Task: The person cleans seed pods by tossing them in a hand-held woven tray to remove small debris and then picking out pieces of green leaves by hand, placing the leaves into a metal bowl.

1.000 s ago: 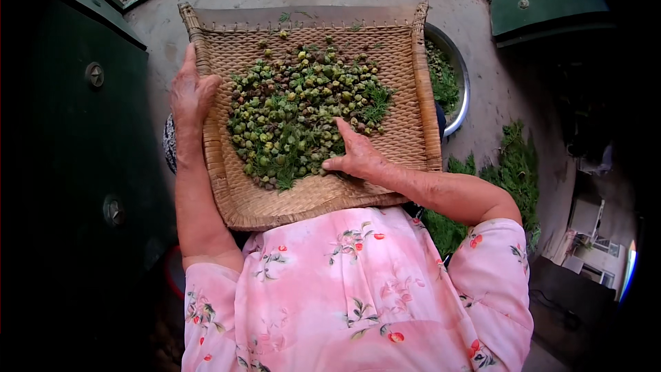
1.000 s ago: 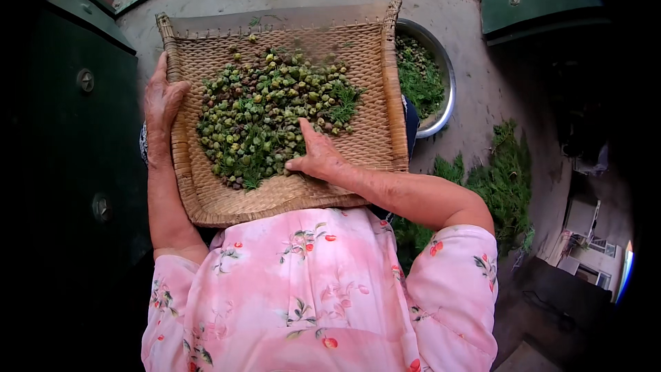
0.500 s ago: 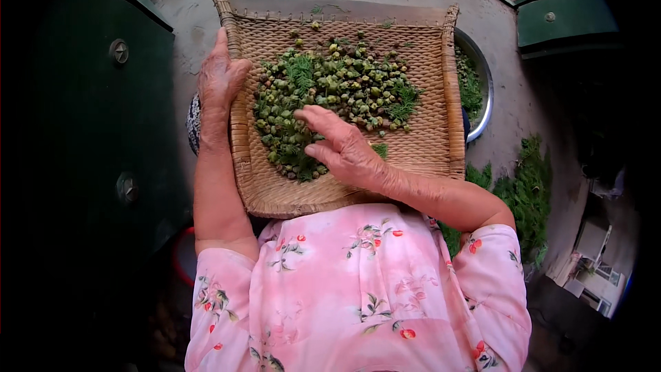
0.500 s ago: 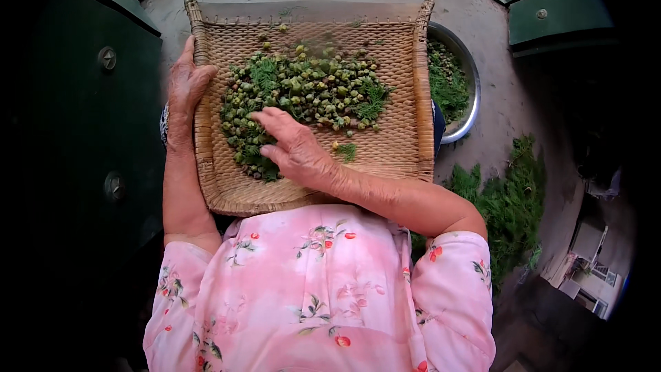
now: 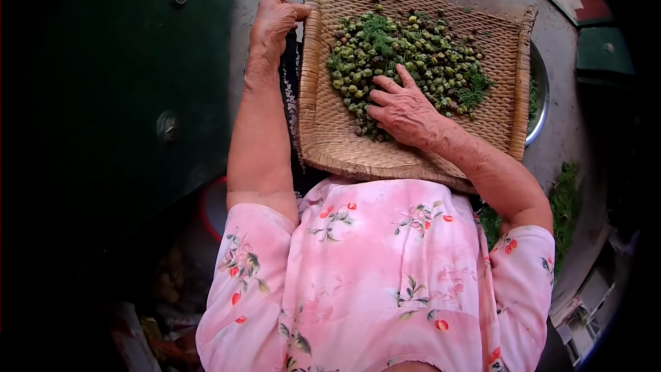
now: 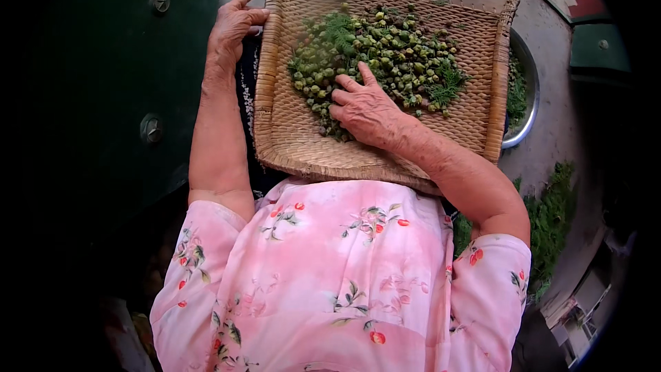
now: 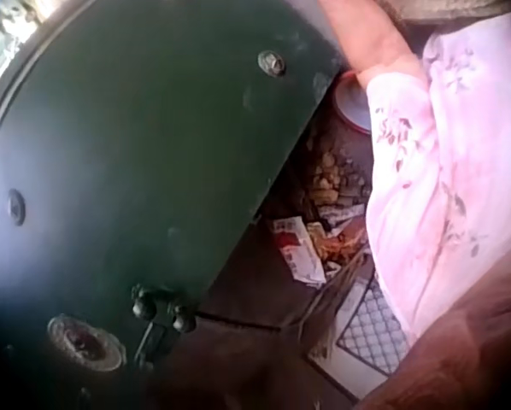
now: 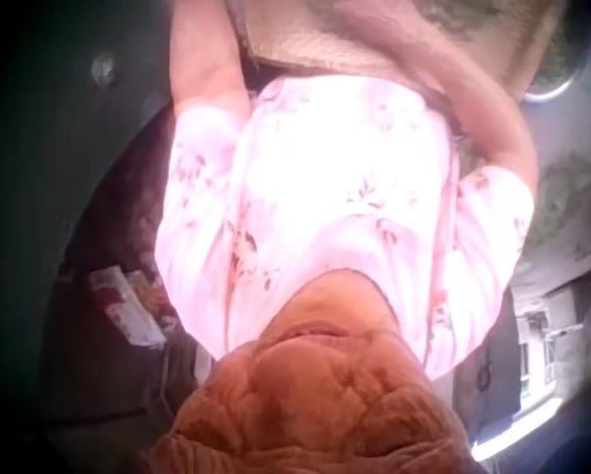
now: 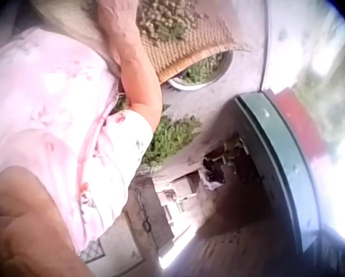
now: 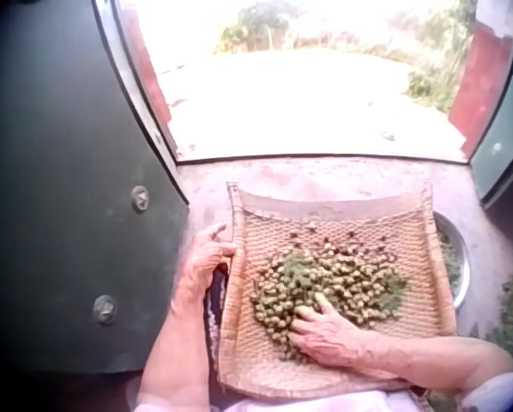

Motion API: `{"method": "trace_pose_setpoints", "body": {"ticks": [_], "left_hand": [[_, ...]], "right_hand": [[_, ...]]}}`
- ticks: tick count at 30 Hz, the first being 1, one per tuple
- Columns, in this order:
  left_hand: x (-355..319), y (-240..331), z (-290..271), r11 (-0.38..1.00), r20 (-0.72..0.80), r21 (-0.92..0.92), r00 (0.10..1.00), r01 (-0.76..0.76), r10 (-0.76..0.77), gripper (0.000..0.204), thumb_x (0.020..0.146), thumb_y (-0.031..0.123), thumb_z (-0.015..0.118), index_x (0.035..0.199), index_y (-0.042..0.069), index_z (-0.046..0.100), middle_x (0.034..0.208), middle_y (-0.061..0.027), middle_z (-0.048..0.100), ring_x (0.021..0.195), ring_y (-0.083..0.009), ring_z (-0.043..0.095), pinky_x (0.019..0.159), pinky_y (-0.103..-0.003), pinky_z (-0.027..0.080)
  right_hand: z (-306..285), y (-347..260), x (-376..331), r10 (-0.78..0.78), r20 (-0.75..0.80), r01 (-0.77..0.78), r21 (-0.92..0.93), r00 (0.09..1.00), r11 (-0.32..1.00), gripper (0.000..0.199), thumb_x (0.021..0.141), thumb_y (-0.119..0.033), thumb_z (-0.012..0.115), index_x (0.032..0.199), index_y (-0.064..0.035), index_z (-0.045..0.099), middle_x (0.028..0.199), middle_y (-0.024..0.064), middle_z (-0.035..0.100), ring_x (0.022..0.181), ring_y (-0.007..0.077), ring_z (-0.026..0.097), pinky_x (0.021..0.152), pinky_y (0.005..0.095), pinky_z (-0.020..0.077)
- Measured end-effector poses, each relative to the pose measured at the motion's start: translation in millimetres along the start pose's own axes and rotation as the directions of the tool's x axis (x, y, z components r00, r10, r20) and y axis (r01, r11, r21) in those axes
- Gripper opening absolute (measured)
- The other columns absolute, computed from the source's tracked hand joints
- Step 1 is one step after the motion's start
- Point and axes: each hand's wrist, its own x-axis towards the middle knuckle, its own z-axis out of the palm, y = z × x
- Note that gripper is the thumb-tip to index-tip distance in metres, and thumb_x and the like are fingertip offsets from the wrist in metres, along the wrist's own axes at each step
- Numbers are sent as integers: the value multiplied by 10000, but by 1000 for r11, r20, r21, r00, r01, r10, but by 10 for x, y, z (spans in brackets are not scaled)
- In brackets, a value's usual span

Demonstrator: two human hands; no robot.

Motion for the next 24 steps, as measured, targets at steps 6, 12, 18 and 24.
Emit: {"method": "trace_pose_setpoints", "body": {"ticks": [6, 12, 18, 24], "left_hand": [[6, -6, -75, 962, -50, -266, 996, 57, -73, 571, 841, 139, 669, 1331, -27, 426, 1039, -130, 654, 859, -170, 646, 679, -265, 497], [20, 32, -34, 931, -39, -354, 993, 92, -113, 564, 863, 120, 641, 1342, -48, 395, 1069, -158, 634, 850, -189, 652, 697, -281, 522], [-50, 22, 70, 987, -39, -153, 997, 56, -62, 594, 812, 152, 649, 1334, -33, 434, 1018, -104, 631, 852, -155, 591, 701, -278, 462], [-42, 149, 100, 987, 25, -148, 998, 63, -60, 496, 839, 103, 616, 1299, -21, 475, 1044, -92, 621, 869, -150, 594, 721, -262, 480]], "right_hand": [[-210, 239, -273, 103, 43, -101, -32, 994, 994, 202, 781, -171, 678, 962, -104, 615, 1039, 44, 533, 1164, 255, 438, 1053, 644, 196], [-458, 370, -682, 287, 191, -284, -44, 939, 958, 371, 757, -214, 718, 1105, -144, 612, 1244, 50, 504, 1239, 277, 400, 1059, 644, 187], [-737, 384, -996, 389, 240, -394, -29, 889, 919, 360, 794, -259, 681, 1125, -129, 627, 1320, 77, 487, 1265, 293, 399, 1060, 617, 210], [-762, 545, -1083, 508, 37, -506, 167, 861, 846, 280, 812, -202, 661, 1047, -54, 626, 1165, 128, 520, 1141, 320, 475, 991, 478, 333]]}}
